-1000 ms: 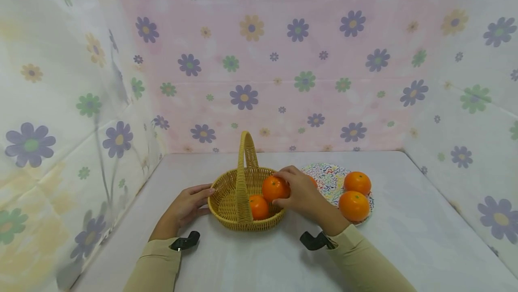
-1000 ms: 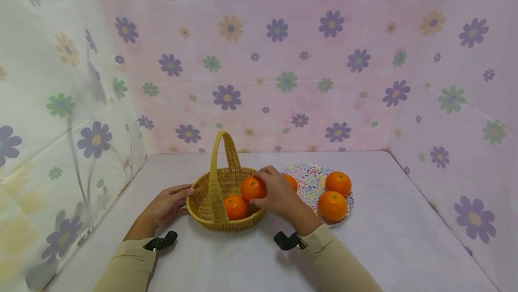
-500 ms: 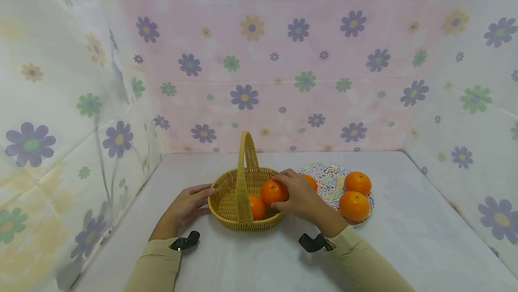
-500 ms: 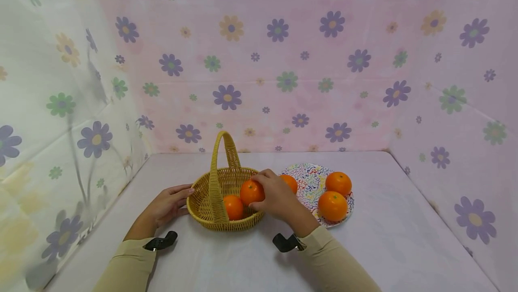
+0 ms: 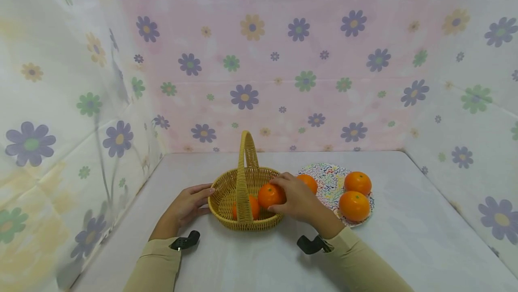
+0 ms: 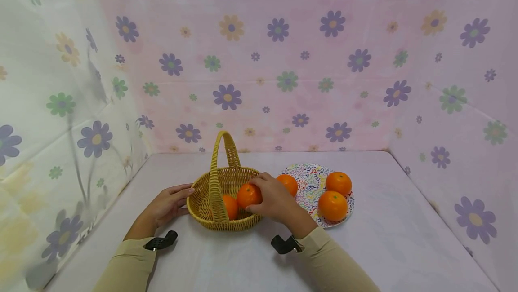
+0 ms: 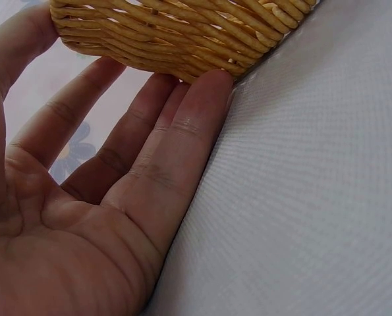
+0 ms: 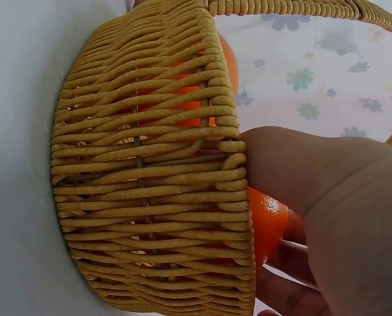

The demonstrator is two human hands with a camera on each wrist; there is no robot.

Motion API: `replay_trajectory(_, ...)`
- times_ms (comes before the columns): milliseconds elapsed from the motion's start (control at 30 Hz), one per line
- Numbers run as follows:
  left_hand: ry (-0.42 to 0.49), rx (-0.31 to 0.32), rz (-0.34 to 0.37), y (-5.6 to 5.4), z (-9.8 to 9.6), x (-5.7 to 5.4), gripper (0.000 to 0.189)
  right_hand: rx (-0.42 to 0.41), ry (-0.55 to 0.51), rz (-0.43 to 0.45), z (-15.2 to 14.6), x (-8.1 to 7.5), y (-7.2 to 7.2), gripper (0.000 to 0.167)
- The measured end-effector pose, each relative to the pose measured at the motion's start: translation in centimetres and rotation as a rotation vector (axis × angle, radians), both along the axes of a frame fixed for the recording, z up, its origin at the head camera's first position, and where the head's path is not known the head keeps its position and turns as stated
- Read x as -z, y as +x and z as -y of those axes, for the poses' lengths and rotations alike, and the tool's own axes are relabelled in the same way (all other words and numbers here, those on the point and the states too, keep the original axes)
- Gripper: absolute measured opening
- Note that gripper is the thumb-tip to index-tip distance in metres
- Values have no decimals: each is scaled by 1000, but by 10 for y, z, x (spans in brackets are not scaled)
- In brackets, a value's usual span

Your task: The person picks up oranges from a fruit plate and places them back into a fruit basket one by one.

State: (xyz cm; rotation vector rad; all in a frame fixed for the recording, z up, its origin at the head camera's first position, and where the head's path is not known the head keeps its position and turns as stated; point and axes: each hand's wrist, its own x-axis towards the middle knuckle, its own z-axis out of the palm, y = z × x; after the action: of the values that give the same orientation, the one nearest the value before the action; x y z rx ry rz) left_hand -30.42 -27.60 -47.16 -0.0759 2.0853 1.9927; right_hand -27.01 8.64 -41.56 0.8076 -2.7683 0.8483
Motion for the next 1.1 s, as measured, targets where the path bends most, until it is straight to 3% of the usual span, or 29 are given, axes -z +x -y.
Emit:
replay_trajectory(333, 3, -14, 7, -1, -1, 0, 65, -2, 2, 14, 2, 2, 0, 66)
replay_trajectory(1100, -6, 23, -10, 1, 1, -1, 67, -18, 13, 54, 5, 3, 3, 59)
